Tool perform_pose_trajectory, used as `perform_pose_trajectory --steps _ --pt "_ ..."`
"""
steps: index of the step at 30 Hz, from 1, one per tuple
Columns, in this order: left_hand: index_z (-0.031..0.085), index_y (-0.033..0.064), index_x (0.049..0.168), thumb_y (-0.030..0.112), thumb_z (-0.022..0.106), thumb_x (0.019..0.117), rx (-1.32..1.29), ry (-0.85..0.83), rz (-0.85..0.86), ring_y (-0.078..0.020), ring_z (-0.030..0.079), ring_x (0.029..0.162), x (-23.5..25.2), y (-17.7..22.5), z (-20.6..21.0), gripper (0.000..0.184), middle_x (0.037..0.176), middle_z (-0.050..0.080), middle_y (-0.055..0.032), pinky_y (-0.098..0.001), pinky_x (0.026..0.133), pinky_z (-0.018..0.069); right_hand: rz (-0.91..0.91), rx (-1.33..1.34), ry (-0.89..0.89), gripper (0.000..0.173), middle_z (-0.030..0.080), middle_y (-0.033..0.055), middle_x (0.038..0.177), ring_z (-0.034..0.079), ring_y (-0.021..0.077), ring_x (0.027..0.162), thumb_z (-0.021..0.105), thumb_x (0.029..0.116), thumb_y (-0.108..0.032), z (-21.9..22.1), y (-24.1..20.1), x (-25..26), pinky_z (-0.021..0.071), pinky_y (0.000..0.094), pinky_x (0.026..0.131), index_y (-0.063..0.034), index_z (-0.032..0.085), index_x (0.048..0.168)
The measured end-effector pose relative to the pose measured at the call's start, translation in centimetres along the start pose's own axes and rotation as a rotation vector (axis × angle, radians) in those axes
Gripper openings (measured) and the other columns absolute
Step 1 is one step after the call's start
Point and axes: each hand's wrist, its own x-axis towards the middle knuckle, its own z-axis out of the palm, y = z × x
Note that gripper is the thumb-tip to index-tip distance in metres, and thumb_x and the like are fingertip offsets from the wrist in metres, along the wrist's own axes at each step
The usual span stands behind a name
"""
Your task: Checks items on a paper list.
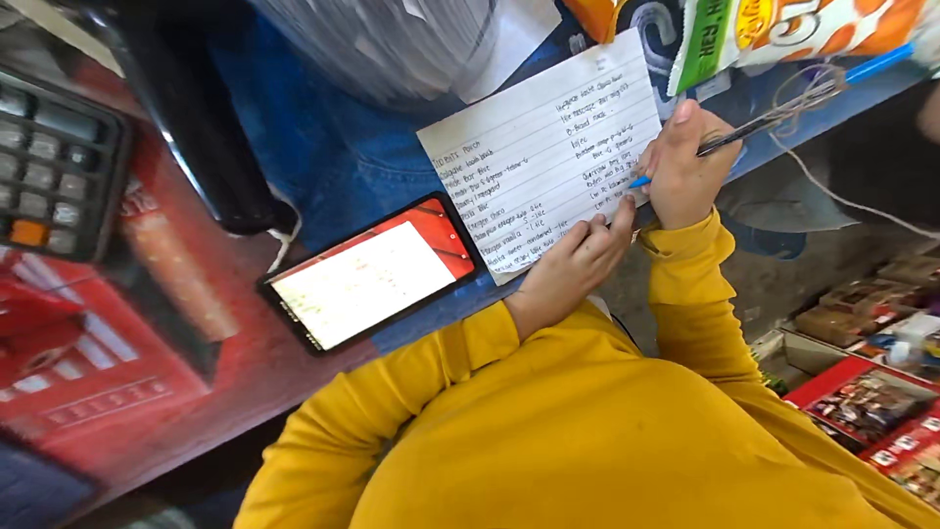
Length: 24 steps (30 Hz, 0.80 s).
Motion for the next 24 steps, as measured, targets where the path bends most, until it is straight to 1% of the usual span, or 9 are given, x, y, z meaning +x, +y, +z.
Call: perform_pose_trajectory --steps 3,5,8,10,12,14,18,20,24 --pt "0.055 -0.0012 0.139 -0.012 0.045 0.0966 -0.023 0.028 -0.014 -0.021 0.062 0.118 -0.07 0.12 0.2 0.045 0.147 0.056 -0.0141 -0.0303 0.092 0.0457 -0.006 -0.024 -0.039 0.042 0.044 -0.0178 0.051 0.044 -0.0069 0.044 0.048 0.1012 -0.01 -0.19 0.07 0.05 0.0386 0.0162 0.044 -0.0242 0.044 0.062" --pt "0.054 -0.0009 0.14 -0.011 0.044 0.0976 -0.025 0.017 -0.015 -0.0212 0.061 0.121 -0.07 0.14 0.21 0.044 0.148 0.054 -0.0141 -0.0306 0.093 0.045 0.02 -0.008 -0.051 0.042 0.047 -0.0181 0.051 0.046 -0.0072 0.043 0.046 0.1017 -0.009 -0.3 -0.23 0.15 0.0398 0.0149 0.042 -0.0244 0.046 0.062" --pt "0.055 -0.0017 0.139 -0.011 0.046 0.0964 -0.05 0.025 -0.021 -0.0219 0.061 0.12 -0.1 0.15 0.2 0.045 0.148 0.055 -0.0149 -0.0315 0.093 0.0456 0.005 0.009 -0.033 0.041 0.049 -0.0189 0.053 0.048 -0.0078 0.046 0.045 0.1023 -0.008 -0.27 -0.13 0.04 0.0428 0.0143 0.045 -0.0238 0.049 0.065" --pt "0.055 -0.0018 0.139 -0.012 0.047 0.0956 -0.06 0.043 -0.032 -0.0216 0.062 0.119 -0.13 0.23 0.22 0.045 0.148 0.055 -0.0149 -0.0314 0.092 0.0455 0.002 0.001 -0.041 0.041 0.048 -0.0197 0.053 0.048 -0.0082 0.046 0.046 0.1018 -0.008 -0.31 -0.08 -0.03 0.0423 0.0143 0.046 -0.0246 0.048 0.064" --pt "0.054 -0.0027 0.141 -0.011 0.047 0.096 -0.055 0.019 -0.021 -0.0221 0.061 0.12 -0.06 0.11 0.1 0.046 0.149 0.053 -0.0151 -0.0315 0.093 0.0453 0.006 0.012 -0.013 0.041 0.048 -0.0189 0.052 0.048 -0.0078 0.045 0.046 0.1022 -0.008 -0.14 -0.07 0.13 0.0419 0.0142 0.044 -0.0242 0.048 0.064" --pt "0.054 -0.0028 0.14 -0.011 0.046 0.0964 -0.049 0.016 -0.015 -0.022 0.061 0.12 -0.08 0.09 0.07 0.045 0.15 0.053 -0.0148 -0.0315 0.093 0.0452 0.004 0.013 0.0 0.041 0.047 -0.0184 0.052 0.047 -0.0074 0.044 0.046 0.1017 -0.007 -0.15 0.1 0.07 0.0411 0.0146 0.044 -0.0238 0.048 0.064" --pt "0.055 -0.0026 0.139 -0.012 0.047 0.0959 -0.05 0.008 -0.009 -0.0222 0.061 0.121 -0.04 0.03 0.05 0.045 0.15 0.053 -0.015 -0.0316 0.093 0.0456 0.041 0.035 0.017 0.043 0.047 -0.0183 0.051 0.047 -0.0072 0.043 0.042 0.1032 -0.007 -0.15 -0.14 0.21 0.0407 0.0142 0.043 -0.0245 0.046 0.064" --pt "0.055 -0.0025 0.139 -0.011 0.047 0.096 -0.056 0.001 -0.01 -0.0225 0.062 0.12 -0.04 0.04 0.01 0.045 0.15 0.053 -0.015 -0.032 0.093 0.0458 0.033 0.027 0.006 0.042 0.046 -0.0185 0.052 0.046 -0.0071 0.044 0.045 0.102 -0.008 -0.19 0.02 0.21 0.0403 0.015 0.044 -0.0247 0.046 0.064" --pt "0.055 -0.0019 0.139 -0.011 0.047 0.0963 -0.045 0.025 -0.012 -0.0216 0.062 0.12 -0.05 0.0 0.14 0.044 0.148 0.055 -0.0148 -0.031 0.093 0.0457 0.044 0.005 0.034 0.044 0.045 -0.0171 0.05 0.045 -0.0062 0.043 0.043 0.1037 -0.008 0.04 -0.11 0.29 0.0394 0.0158 0.043 -0.0238 0.044 0.063"
